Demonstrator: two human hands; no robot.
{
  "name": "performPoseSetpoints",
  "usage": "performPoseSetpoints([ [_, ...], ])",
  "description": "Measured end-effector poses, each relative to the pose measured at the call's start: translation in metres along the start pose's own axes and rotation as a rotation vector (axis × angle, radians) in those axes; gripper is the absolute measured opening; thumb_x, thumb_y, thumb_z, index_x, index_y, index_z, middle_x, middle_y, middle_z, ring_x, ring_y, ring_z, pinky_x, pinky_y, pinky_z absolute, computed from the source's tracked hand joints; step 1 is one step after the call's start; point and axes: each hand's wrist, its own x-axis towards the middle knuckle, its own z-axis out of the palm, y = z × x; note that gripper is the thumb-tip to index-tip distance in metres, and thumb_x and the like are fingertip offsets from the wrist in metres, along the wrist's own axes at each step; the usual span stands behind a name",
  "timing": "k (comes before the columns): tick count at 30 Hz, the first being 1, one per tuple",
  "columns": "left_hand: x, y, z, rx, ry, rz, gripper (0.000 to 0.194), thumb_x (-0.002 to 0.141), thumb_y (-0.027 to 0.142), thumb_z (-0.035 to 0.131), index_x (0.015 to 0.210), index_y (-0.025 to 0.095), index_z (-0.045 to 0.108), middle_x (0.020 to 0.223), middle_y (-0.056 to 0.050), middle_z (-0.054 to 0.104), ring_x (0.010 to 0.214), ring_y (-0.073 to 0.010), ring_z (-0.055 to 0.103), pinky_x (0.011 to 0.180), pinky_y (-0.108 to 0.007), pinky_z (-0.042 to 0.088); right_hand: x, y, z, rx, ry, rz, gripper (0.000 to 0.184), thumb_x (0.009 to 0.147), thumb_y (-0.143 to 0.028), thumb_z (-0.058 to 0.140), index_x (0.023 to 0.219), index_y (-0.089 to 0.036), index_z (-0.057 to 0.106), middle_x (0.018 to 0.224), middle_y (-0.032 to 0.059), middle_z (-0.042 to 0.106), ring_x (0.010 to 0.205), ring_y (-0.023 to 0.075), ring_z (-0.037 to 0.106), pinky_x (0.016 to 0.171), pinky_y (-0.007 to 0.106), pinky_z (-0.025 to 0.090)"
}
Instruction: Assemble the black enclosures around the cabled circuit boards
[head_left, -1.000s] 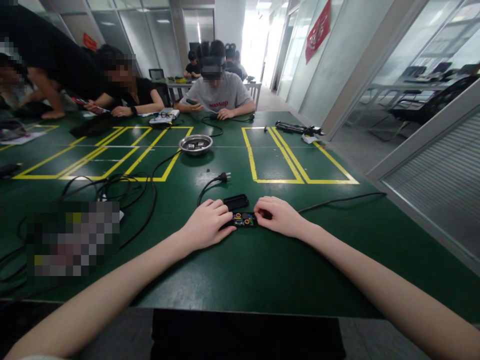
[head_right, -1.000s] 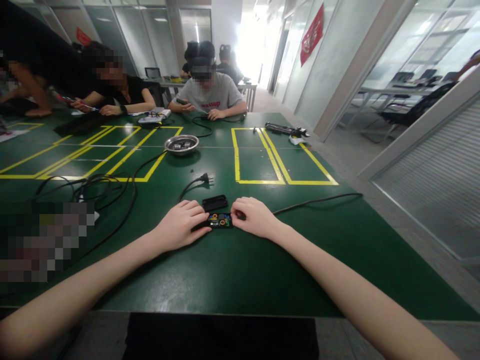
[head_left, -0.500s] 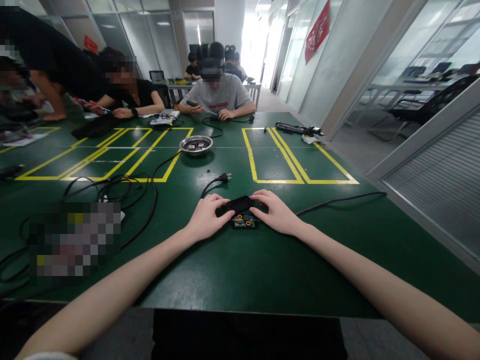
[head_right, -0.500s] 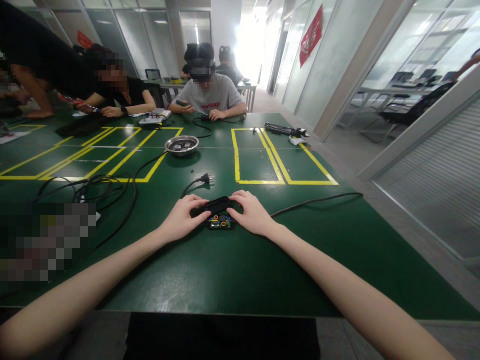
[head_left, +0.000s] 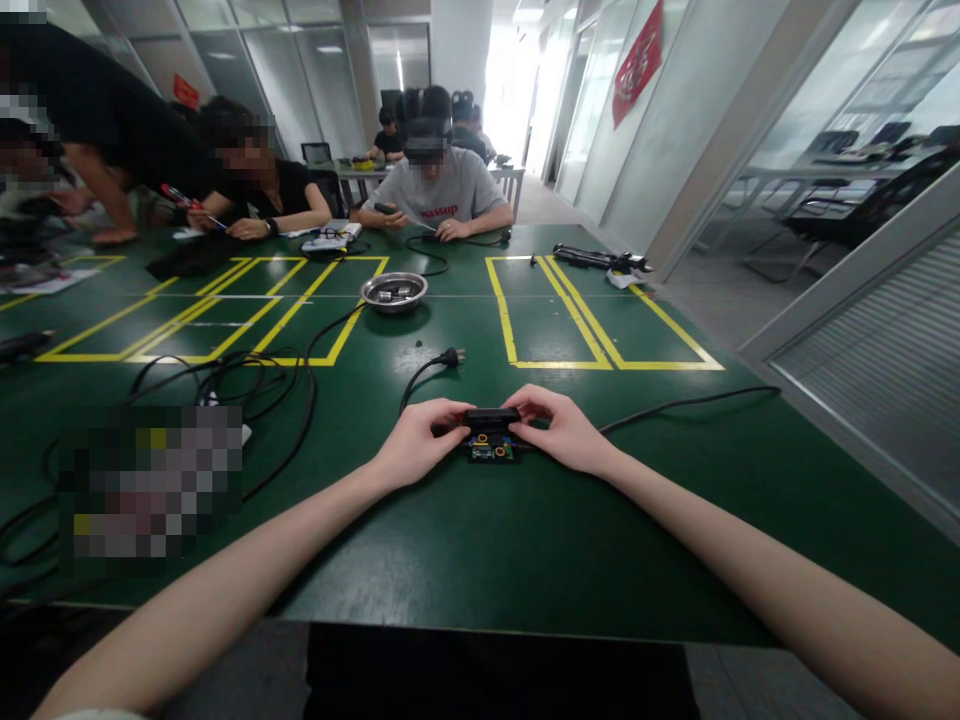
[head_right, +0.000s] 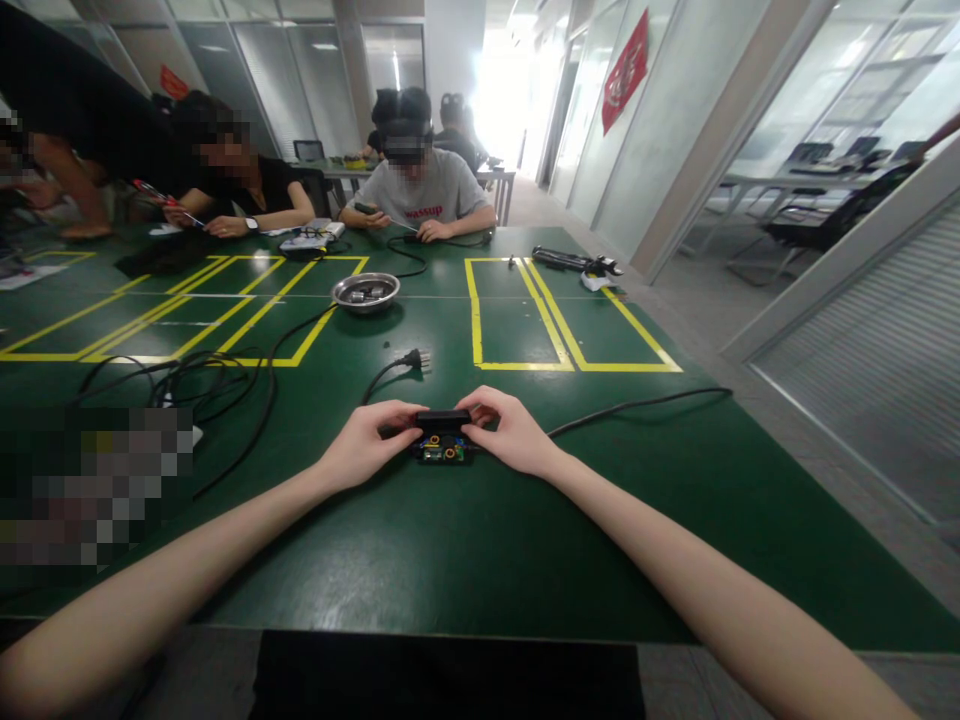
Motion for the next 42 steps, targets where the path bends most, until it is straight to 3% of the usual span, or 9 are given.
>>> performPoseSetpoints([
  [7, 0.0, 0.002, 0.001, -0.049, -0.009, 0.014, 0.021, 0.089, 0.02, 0.067, 0.105, 0.015, 0.08, 0.104, -0.008, 0.08, 0.093, -0.0206, 0.076, 0.087, -0.033, 0.063, -0.004, -0.007, -0.006, 0.015, -0.123, -0.056, 0.022, 0.086, -0.032, 0.073, 0.105, -0.02, 0.072, 0.104, 0.0066, 0.075, 0.082, 0.0184, 0.068, 0.075, 0.034, 0.057],
  [13, -0.003, 0.007, -0.004, 0.055, -0.091, 0.03, 0.03, 0.085, 0.015, 0.064, 0.111, 0.015, 0.078, 0.102, -0.008, 0.08, 0.089, -0.02, 0.074, 0.085, -0.035, 0.06, -0.004, -0.013, -0.01, -0.034, -0.162, -0.037, 0.023, 0.089, -0.035, 0.071, 0.105, -0.019, 0.074, 0.109, 0.009, 0.078, 0.091, 0.0221, 0.07, 0.08, 0.037, 0.055],
  [17, -0.005, 0.01, -0.009, 0.146, -0.17, 0.097, 0.034, 0.082, 0.021, 0.073, 0.116, 0.018, 0.074, 0.107, -0.007, 0.078, 0.094, -0.0219, 0.072, 0.089, -0.036, 0.058, -0.006, -0.014, -0.012, -0.127, -0.204, -0.06, 0.027, 0.084, -0.033, 0.076, 0.107, -0.02, 0.073, 0.101, 0.0061, 0.077, 0.087, 0.021, 0.069, 0.08, 0.036, 0.055],
  [22, -0.006, 0.009, -0.009, 0.203, -0.191, 0.141, 0.039, 0.078, 0.025, 0.084, 0.115, 0.02, 0.073, 0.11, -0.006, 0.076, 0.098, -0.0225, 0.07, 0.09, -0.036, 0.056, -0.008, -0.012, -0.011, -0.164, -0.211, -0.165, 0.029, 0.081, -0.027, 0.079, 0.108, -0.021, 0.071, 0.108, 0.0067, 0.075, 0.098, 0.0224, 0.07, 0.087, 0.037, 0.056],
  [35, -0.009, 0.011, -0.006, 0.335, -0.182, 0.193, 0.032, 0.083, 0.026, 0.081, 0.113, 0.022, 0.071, 0.104, -0.005, 0.076, 0.094, -0.0228, 0.07, 0.085, -0.035, 0.055, -0.009, -0.017, -0.007, -0.273, -0.214, -0.284, 0.026, 0.088, -0.025, 0.074, 0.113, -0.022, 0.07, 0.104, 0.0078, 0.075, 0.095, 0.0234, 0.069, 0.085, 0.038, 0.056],
  [42, -0.009, 0.01, -0.004, 0.392, -0.189, 0.234, 0.028, 0.092, 0.034, 0.072, 0.116, 0.02, 0.069, 0.105, -0.008, 0.076, 0.094, -0.0242, 0.069, 0.085, -0.037, 0.055, -0.01, -0.017, -0.003, -0.391, -0.283, -0.293, 0.043, 0.081, -0.021, 0.078, 0.122, -0.022, 0.065, 0.111, 0.0095, 0.073, 0.101, 0.0257, 0.068, 0.087, 0.039, 0.056],
])
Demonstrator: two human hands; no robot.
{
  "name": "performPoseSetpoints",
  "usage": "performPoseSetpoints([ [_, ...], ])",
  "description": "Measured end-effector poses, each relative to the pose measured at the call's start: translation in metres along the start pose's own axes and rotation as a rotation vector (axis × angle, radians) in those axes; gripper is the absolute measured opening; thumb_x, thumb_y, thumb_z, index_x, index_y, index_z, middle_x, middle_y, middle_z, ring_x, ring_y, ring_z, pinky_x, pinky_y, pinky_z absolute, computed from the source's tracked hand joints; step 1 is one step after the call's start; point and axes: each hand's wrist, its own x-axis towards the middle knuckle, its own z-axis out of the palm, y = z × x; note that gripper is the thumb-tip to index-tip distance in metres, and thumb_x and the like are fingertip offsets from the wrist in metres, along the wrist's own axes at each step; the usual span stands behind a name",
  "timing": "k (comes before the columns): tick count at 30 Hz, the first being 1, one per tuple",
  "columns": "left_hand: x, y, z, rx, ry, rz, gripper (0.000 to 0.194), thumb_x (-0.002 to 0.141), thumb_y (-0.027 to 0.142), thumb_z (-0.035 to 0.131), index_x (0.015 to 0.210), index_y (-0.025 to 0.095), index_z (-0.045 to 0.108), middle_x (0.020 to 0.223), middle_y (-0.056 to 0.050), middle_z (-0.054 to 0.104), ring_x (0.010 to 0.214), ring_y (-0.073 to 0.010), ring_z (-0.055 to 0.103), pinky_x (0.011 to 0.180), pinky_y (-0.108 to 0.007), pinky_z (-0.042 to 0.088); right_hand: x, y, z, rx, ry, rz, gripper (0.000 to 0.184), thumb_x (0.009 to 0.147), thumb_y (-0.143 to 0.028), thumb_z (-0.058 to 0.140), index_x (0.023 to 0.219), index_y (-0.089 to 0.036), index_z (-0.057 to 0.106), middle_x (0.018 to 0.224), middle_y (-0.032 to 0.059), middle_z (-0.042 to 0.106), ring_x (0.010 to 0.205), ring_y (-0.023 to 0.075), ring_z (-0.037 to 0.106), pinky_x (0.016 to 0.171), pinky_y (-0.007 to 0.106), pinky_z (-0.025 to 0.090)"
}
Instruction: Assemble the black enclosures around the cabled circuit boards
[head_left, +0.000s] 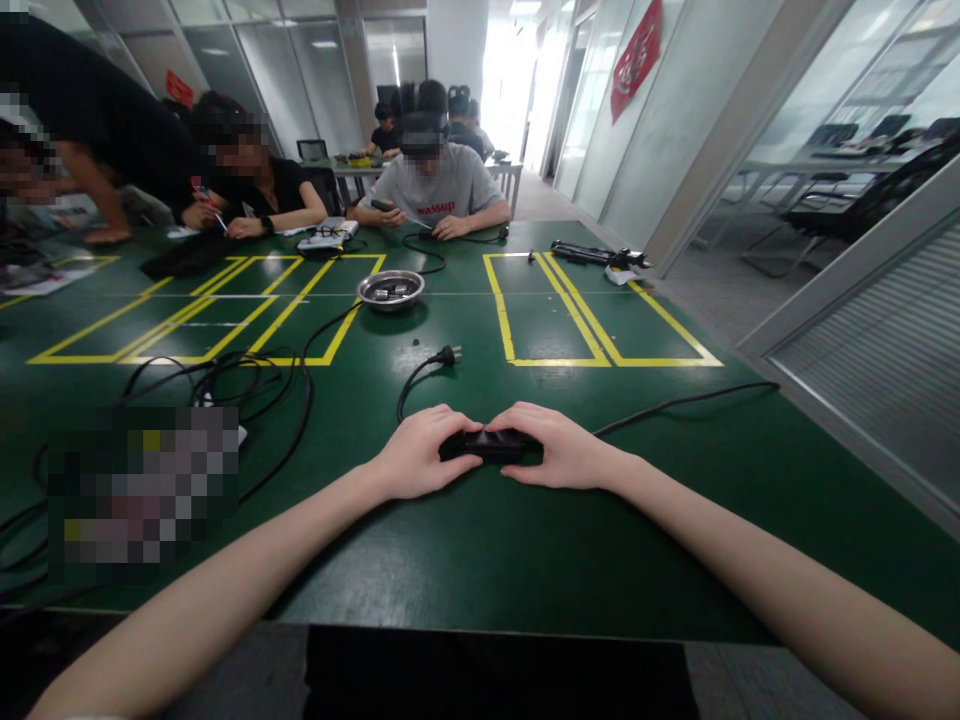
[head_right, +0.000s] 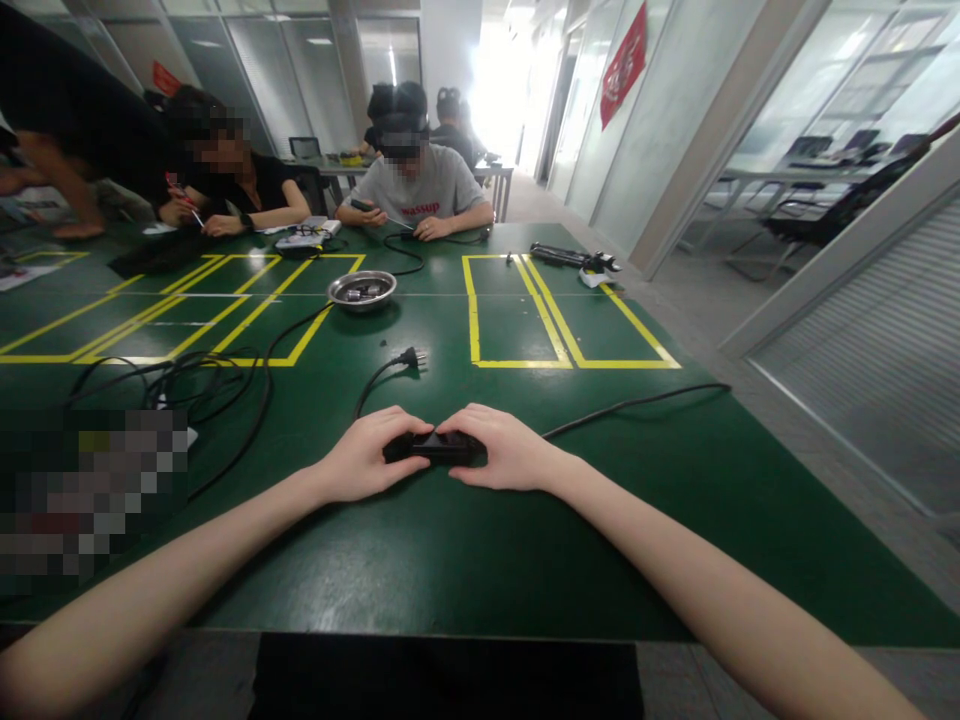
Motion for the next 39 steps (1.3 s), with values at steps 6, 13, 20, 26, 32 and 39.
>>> performPoseSetpoints([
  [6, 0.0016, 0.0061, 0.0011, 0.07, -0.022, 0.032, 0.034, 0.092, 0.04, 0.07, 0.119, 0.02, 0.064, 0.104, -0.007, 0.074, 0.091, -0.0242, 0.067, 0.081, -0.036, 0.053, 0.0005, 0.002, 0.0064, -0.114, 0.0, -0.055, 0.035, 0.086, -0.013, 0.063, 0.121, -0.017, 0.062, 0.106, 0.0125, 0.072, 0.095, 0.0261, 0.068, 0.083, 0.039, 0.056],
  [13, 0.0023, 0.0042, 0.0046, 0.279, -0.065, 0.047, 0.01, 0.093, 0.03, 0.063, 0.097, 0.02, 0.061, 0.088, -0.005, 0.069, 0.085, -0.0232, 0.063, 0.078, -0.033, 0.048, 0.0026, -0.0007, 0.0081, -0.147, -0.021, -0.097, 0.034, 0.092, -0.013, 0.057, 0.126, -0.02, 0.061, 0.107, 0.0121, 0.074, 0.096, 0.0255, 0.07, 0.084, 0.038, 0.056],
  [20, 0.0022, 0.0062, 0.0019, 0.299, -0.045, 0.056, 0.015, 0.095, 0.035, 0.059, 0.098, 0.02, 0.063, 0.084, -0.005, 0.069, 0.079, -0.0233, 0.065, 0.076, -0.034, 0.047, 0.0025, 0.0014, 0.0025, -0.243, -0.029, -0.023, 0.026, 0.097, -0.033, 0.063, 0.12, -0.02, 0.067, 0.1, 0.0111, 0.077, 0.091, 0.026, 0.072, 0.082, 0.037, 0.054],
  [26, 0.0032, 0.0059, 0.0006, 0.261, -0.052, 0.091, 0.024, 0.097, 0.037, 0.062, 0.111, 0.018, 0.065, 0.093, -0.007, 0.074, 0.082, -0.0241, 0.069, 0.074, -0.034, 0.049, 0.0018, 0.0025, 0.0012, -0.265, -0.054, -0.019, 0.024, 0.099, -0.037, 0.063, 0.113, -0.019, 0.07, 0.097, 0.0105, 0.078, 0.088, 0.026, 0.074, 0.08, 0.036, 0.053],
  [32, 0.0032, 0.0039, 0.0027, 0.29, -0.057, 0.114, 0.03, 0.101, 0.042, 0.06, 0.115, 0.018, 0.069, 0.096, -0.008, 0.077, 0.086, -0.024, 0.071, 0.077, -0.035, 0.05, 0.0037, -0.0006, 0.0012, -0.276, -0.069, -0.026, 0.028, 0.099, -0.039, 0.064, 0.119, -0.019, 0.069, 0.101, 0.0104, 0.078, 0.092, 0.026, 0.073, 0.082, 0.036, 0.052],
  [39, 0.0032, 0.007, 0.0016, 0.337, -0.052, 0.12, 0.034, 0.101, 0.045, 0.059, 0.114, 0.016, 0.07, 0.094, -0.009, 0.077, 0.083, -0.0234, 0.07, 0.077, -0.035, 0.051, 0.003, -0.0059, -0.0008, -0.319, -0.05, -0.07, 0.027, 0.103, -0.037, 0.057, 0.119, -0.017, 0.068, 0.098, 0.0098, 0.076, 0.087, 0.0241, 0.071, 0.077, 0.035, 0.049],
])
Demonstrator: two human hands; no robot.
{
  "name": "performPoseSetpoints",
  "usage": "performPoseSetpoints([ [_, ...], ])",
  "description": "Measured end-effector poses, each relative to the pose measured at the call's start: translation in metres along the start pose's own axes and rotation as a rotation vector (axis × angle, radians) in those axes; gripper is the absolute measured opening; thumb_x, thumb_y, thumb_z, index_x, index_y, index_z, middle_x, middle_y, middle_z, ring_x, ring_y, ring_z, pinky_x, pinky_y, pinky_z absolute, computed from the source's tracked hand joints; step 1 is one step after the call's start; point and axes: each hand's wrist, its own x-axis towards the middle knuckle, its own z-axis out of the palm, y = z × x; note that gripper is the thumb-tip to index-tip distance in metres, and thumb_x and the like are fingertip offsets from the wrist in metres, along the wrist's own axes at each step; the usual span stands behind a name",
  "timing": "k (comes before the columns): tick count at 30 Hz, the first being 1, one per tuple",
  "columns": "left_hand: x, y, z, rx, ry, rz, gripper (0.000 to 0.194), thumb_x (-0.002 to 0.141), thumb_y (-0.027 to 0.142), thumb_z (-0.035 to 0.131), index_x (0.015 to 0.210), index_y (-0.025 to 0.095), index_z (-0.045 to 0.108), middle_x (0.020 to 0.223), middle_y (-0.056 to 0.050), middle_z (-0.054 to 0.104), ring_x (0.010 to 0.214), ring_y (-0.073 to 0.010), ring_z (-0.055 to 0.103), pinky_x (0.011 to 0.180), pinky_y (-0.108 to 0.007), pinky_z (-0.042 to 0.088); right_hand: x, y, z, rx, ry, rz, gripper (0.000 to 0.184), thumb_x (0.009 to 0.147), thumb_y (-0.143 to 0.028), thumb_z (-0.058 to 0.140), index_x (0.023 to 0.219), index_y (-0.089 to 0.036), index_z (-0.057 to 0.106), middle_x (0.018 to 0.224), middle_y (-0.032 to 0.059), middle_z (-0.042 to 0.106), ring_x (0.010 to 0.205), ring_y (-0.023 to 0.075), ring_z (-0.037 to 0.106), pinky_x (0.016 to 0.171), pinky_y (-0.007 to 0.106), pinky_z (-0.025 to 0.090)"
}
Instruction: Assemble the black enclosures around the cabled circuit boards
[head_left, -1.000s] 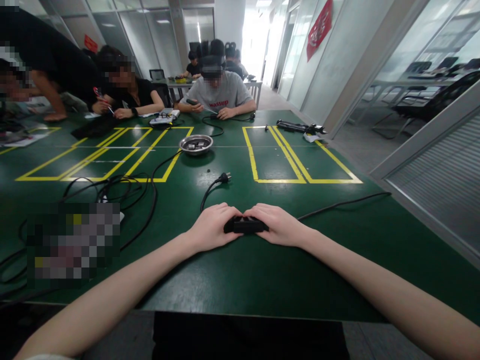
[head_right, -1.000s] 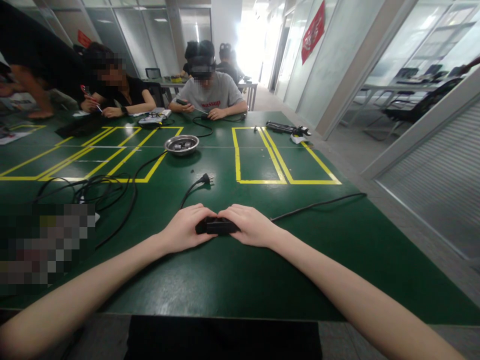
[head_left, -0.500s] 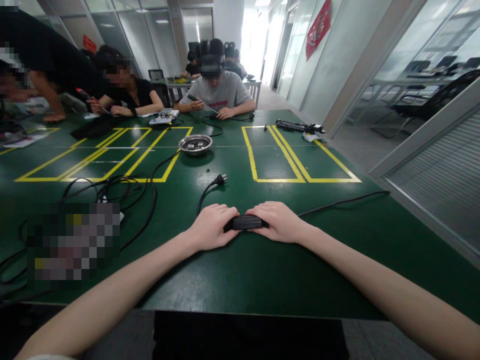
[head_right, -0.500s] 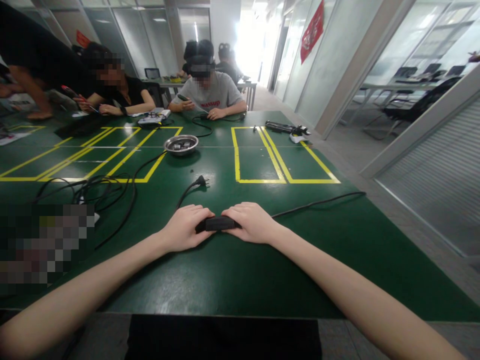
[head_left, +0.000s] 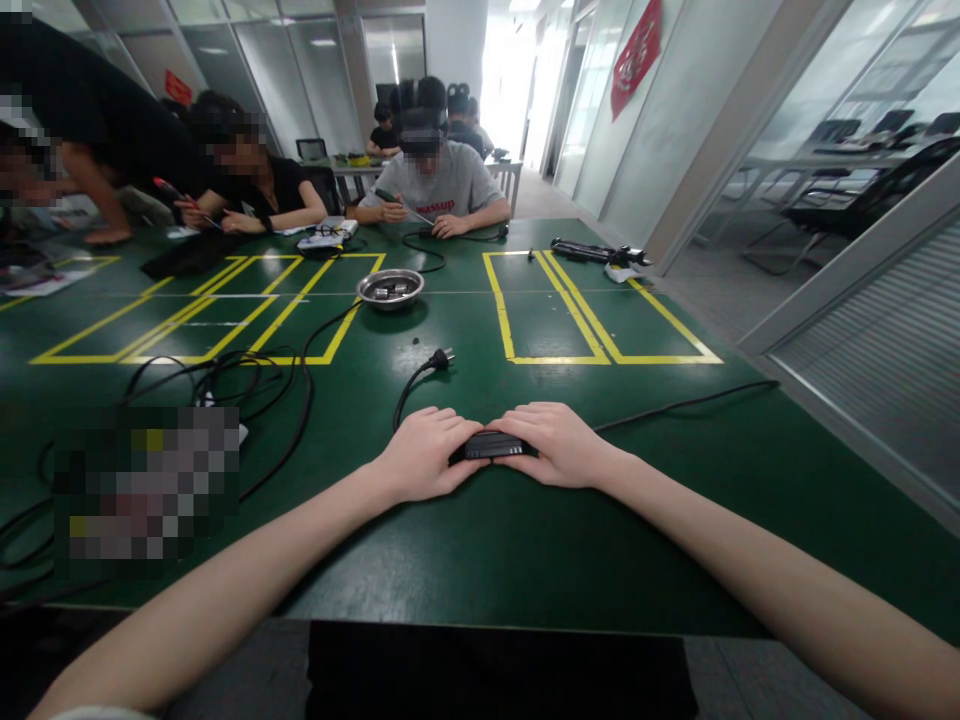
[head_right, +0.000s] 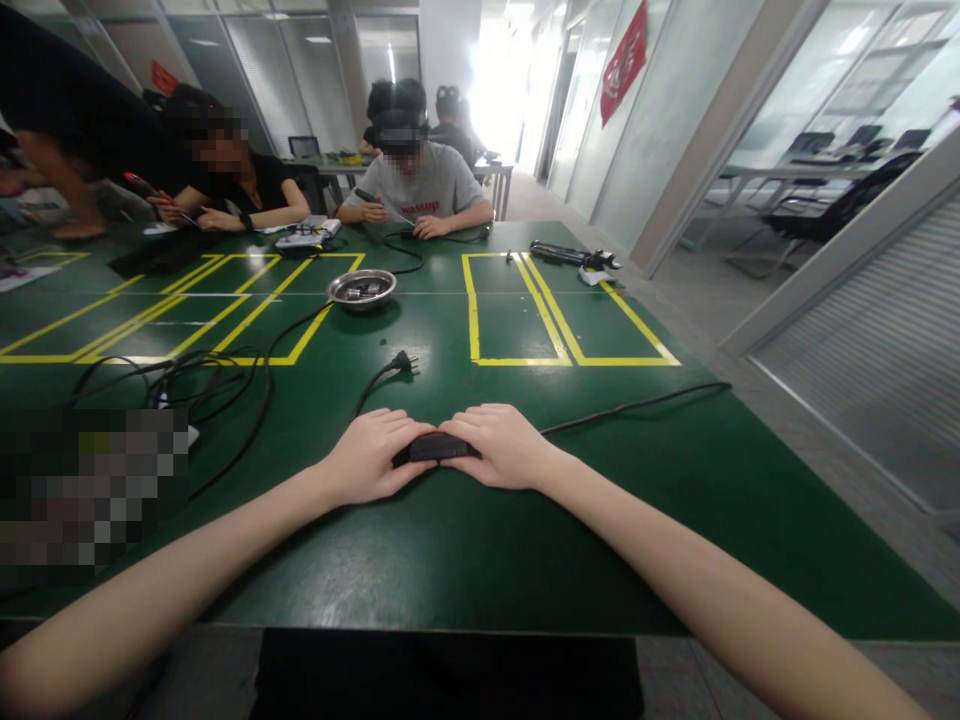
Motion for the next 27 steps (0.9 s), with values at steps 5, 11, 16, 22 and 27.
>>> performPoseSetpoints([
  [5, 0.0, 0.002, 0.0, 0.082, 0.007, 0.031, 0.042, 0.104, 0.053, 0.054, 0.113, 0.016, 0.07, 0.092, -0.008, 0.075, 0.085, -0.0242, 0.07, 0.077, -0.036, 0.051, 0.0, -0.001, 0.002, -0.098, 0.028, -0.03, 0.029, 0.102, -0.04, 0.059, 0.115, -0.016, 0.069, 0.095, 0.0095, 0.075, 0.085, 0.0234, 0.069, 0.076, 0.035, 0.048],
  [11, 0.0, 0.002, 0.001, 0.094, 0.004, 0.034, 0.042, 0.103, 0.054, 0.055, 0.11, 0.016, 0.07, 0.091, -0.007, 0.076, 0.083, -0.0236, 0.07, 0.076, -0.035, 0.05, 0.0, -0.001, 0.003, -0.142, 0.055, -0.085, 0.029, 0.105, -0.039, 0.055, 0.115, -0.016, 0.069, 0.103, 0.0112, 0.077, 0.087, 0.0232, 0.07, 0.076, 0.034, 0.049],
  [16, 0.0, 0.004, 0.0, 0.137, 0.029, 0.039, 0.045, 0.103, 0.057, 0.053, 0.112, 0.016, 0.071, 0.09, -0.008, 0.075, 0.082, -0.0243, 0.071, 0.075, -0.036, 0.05, 0.0, -0.003, 0.002, -0.211, 0.057, -0.118, 0.031, 0.104, -0.04, 0.054, 0.113, -0.015, 0.069, 0.101, 0.0117, 0.077, 0.083, 0.023, 0.07, 0.073, 0.035, 0.049],
  [22, -0.001, 0.005, 0.001, 0.142, 0.008, 0.014, 0.045, 0.105, 0.054, 0.052, 0.118, 0.014, 0.07, 0.097, -0.01, 0.076, 0.085, -0.0257, 0.072, 0.078, -0.036, 0.052, -0.002, 0.002, 0.001, -0.194, 0.114, -0.127, 0.035, 0.105, -0.041, 0.054, 0.122, -0.014, 0.068, 0.108, 0.0117, 0.079, 0.089, 0.0233, 0.075, 0.076, 0.034, 0.055],
  [27, 0.001, 0.012, -0.003, -0.149, 0.019, -0.208, 0.044, 0.1, 0.055, 0.058, 0.118, 0.017, 0.071, 0.098, -0.008, 0.076, 0.086, -0.0239, 0.071, 0.077, -0.033, 0.052, -0.006, 0.003, 0.0, -0.325, 0.164, -0.224, 0.038, 0.11, -0.036, 0.044, 0.133, -0.016, 0.066, 0.121, 0.0142, 0.077, 0.091, 0.0209, 0.075, 0.076, 0.032, 0.057],
])
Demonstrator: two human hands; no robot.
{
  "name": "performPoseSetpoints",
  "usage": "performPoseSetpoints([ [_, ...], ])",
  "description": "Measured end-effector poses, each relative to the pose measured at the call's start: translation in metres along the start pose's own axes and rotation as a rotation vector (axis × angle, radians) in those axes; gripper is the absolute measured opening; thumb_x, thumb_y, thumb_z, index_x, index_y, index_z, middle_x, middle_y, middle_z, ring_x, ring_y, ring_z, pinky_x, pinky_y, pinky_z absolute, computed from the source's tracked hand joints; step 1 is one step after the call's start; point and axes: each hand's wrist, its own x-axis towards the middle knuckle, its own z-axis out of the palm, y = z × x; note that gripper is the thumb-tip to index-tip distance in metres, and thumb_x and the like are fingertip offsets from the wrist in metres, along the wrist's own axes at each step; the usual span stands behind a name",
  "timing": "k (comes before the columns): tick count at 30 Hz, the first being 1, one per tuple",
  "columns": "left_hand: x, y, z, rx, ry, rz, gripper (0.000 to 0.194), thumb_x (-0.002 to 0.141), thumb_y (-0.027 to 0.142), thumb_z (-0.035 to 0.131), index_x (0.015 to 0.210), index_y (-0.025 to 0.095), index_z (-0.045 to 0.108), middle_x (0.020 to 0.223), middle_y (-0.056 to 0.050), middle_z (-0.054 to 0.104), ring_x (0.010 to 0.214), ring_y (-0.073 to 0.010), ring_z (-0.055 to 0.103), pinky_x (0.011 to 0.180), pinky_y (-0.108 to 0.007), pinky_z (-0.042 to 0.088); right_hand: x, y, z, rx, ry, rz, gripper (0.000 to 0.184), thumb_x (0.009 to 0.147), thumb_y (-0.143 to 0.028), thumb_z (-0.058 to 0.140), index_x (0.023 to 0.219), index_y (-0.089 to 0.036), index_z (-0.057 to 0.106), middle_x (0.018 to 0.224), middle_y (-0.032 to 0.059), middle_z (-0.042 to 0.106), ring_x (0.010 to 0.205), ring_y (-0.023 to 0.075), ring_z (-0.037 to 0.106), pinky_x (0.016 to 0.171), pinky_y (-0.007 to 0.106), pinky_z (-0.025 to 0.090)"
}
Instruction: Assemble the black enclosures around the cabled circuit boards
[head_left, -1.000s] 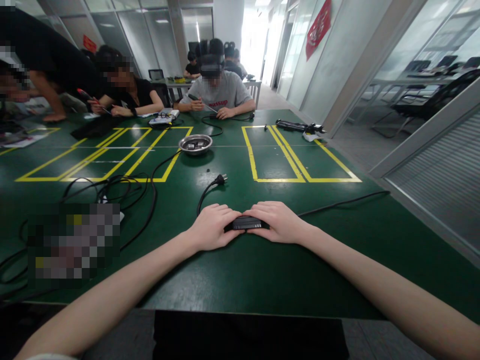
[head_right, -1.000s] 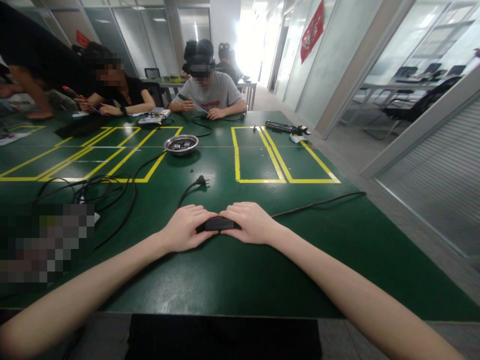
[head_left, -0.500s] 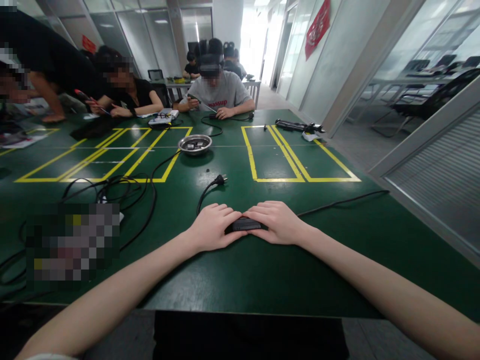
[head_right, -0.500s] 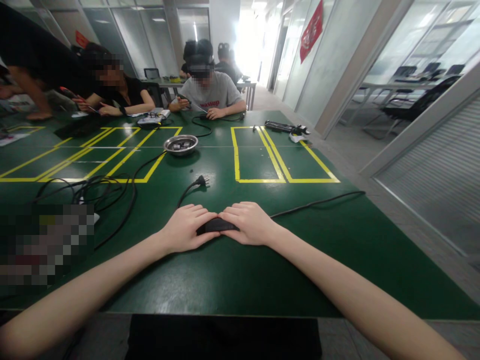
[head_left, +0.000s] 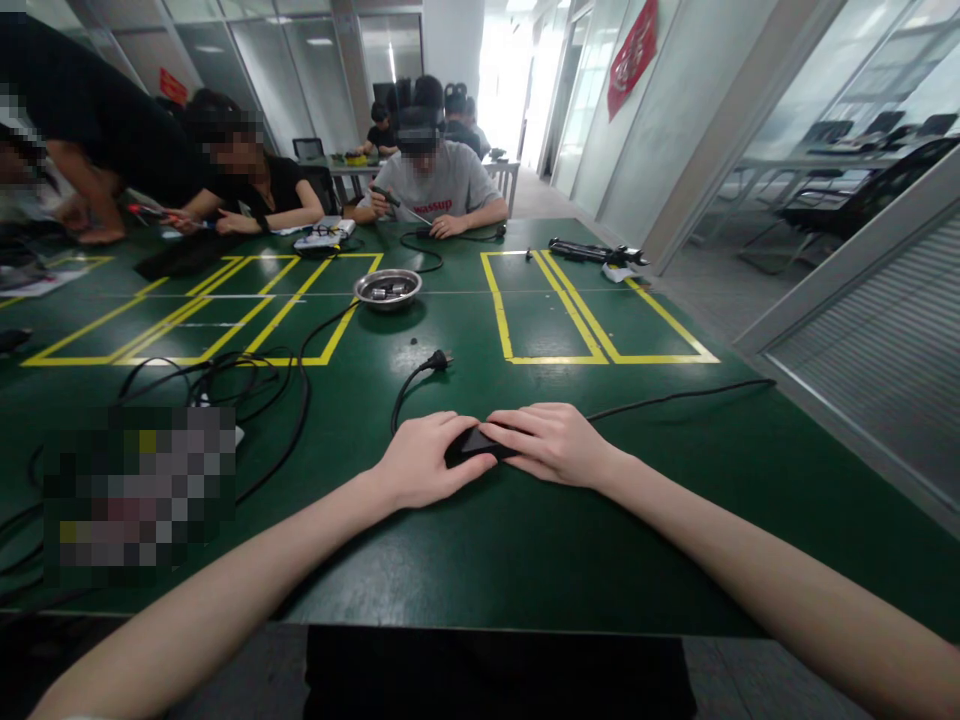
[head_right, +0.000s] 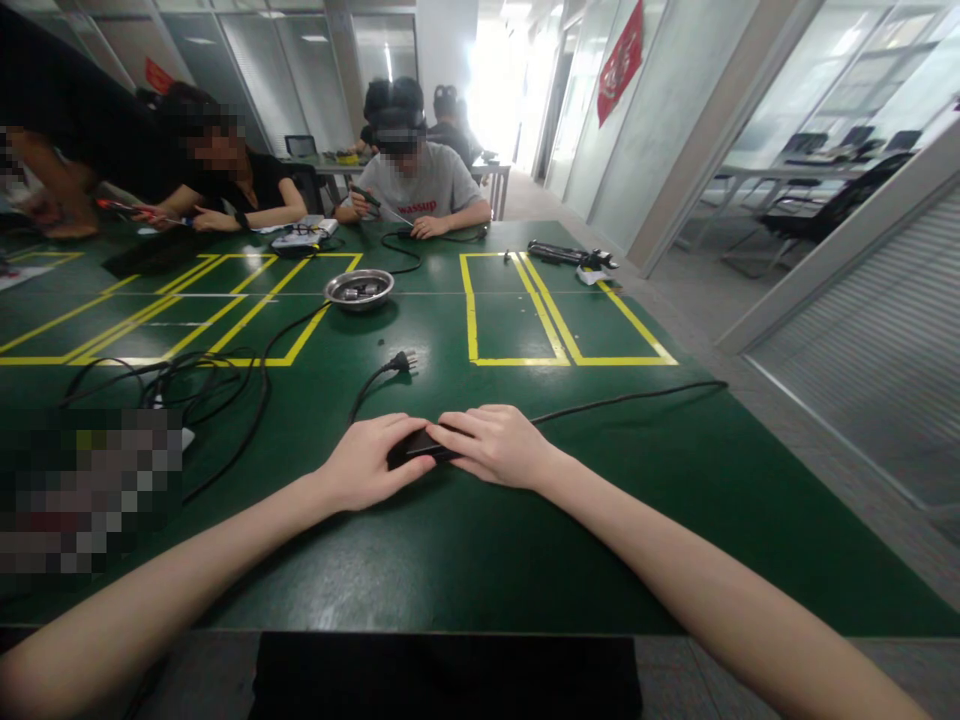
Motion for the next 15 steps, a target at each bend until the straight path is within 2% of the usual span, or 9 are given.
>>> performPoseSetpoints([
  [3, 0.0, 0.005, -0.003, -0.19, -0.077, -0.179, 0.044, 0.105, 0.053, 0.048, 0.095, 0.018, 0.073, 0.08, -0.002, 0.072, 0.072, -0.0193, 0.065, 0.067, -0.029, 0.047, 0.001, -0.003, 0.0, -0.06, 0.05, -0.029, 0.034, 0.111, -0.028, 0.043, 0.132, -0.019, 0.069, 0.123, 0.0126, 0.076, 0.093, 0.0187, 0.074, 0.079, 0.03, 0.057],
  [5, 0.0, 0.004, -0.003, -0.323, -0.107, -0.226, 0.041, 0.102, 0.053, 0.054, 0.091, 0.018, 0.072, 0.078, -0.001, 0.071, 0.071, -0.018, 0.063, 0.065, -0.028, 0.046, 0.002, -0.005, 0.0, -0.055, 0.056, -0.014, 0.034, 0.111, -0.026, 0.042, 0.132, -0.021, 0.069, 0.124, 0.0116, 0.076, 0.094, 0.0181, 0.074, 0.08, 0.03, 0.057],
  [8, 0.0, -0.002, -0.003, -0.427, -0.071, -0.195, 0.03, 0.093, 0.046, 0.071, 0.105, 0.018, 0.072, 0.094, -0.002, 0.076, 0.082, -0.0192, 0.068, 0.072, -0.027, 0.049, 0.005, -0.006, 0.002, 0.037, 0.027, 0.068, 0.039, 0.11, -0.039, 0.049, 0.139, -0.018, 0.064, 0.124, 0.014, 0.075, 0.097, 0.0214, 0.074, 0.079, 0.031, 0.058],
  [11, 0.0, -0.007, -0.001, -0.313, -0.035, -0.136, 0.031, 0.087, 0.042, 0.08, 0.105, 0.019, 0.071, 0.096, -0.003, 0.075, 0.085, -0.0206, 0.069, 0.074, -0.028, 0.05, 0.007, -0.006, 0.002, 0.194, -0.031, 0.148, 0.054, 0.104, -0.054, 0.057, 0.135, -0.01, 0.064, 0.108, 0.015, 0.077, 0.092, 0.0243, 0.074, 0.074, 0.033, 0.057],
  [15, 0.0, -0.009, -0.001, -0.156, -0.027, -0.035, 0.033, 0.085, 0.044, 0.083, 0.101, 0.019, 0.07, 0.093, -0.003, 0.073, 0.082, -0.0204, 0.068, 0.074, -0.029, 0.049, 0.007, -0.005, 0.002, 0.332, -0.067, 0.2, 0.036, 0.108, -0.042, 0.052, 0.12, -0.013, 0.071, 0.092, 0.0094, 0.077, 0.083, 0.0212, 0.073, 0.071, 0.031, 0.055],
])
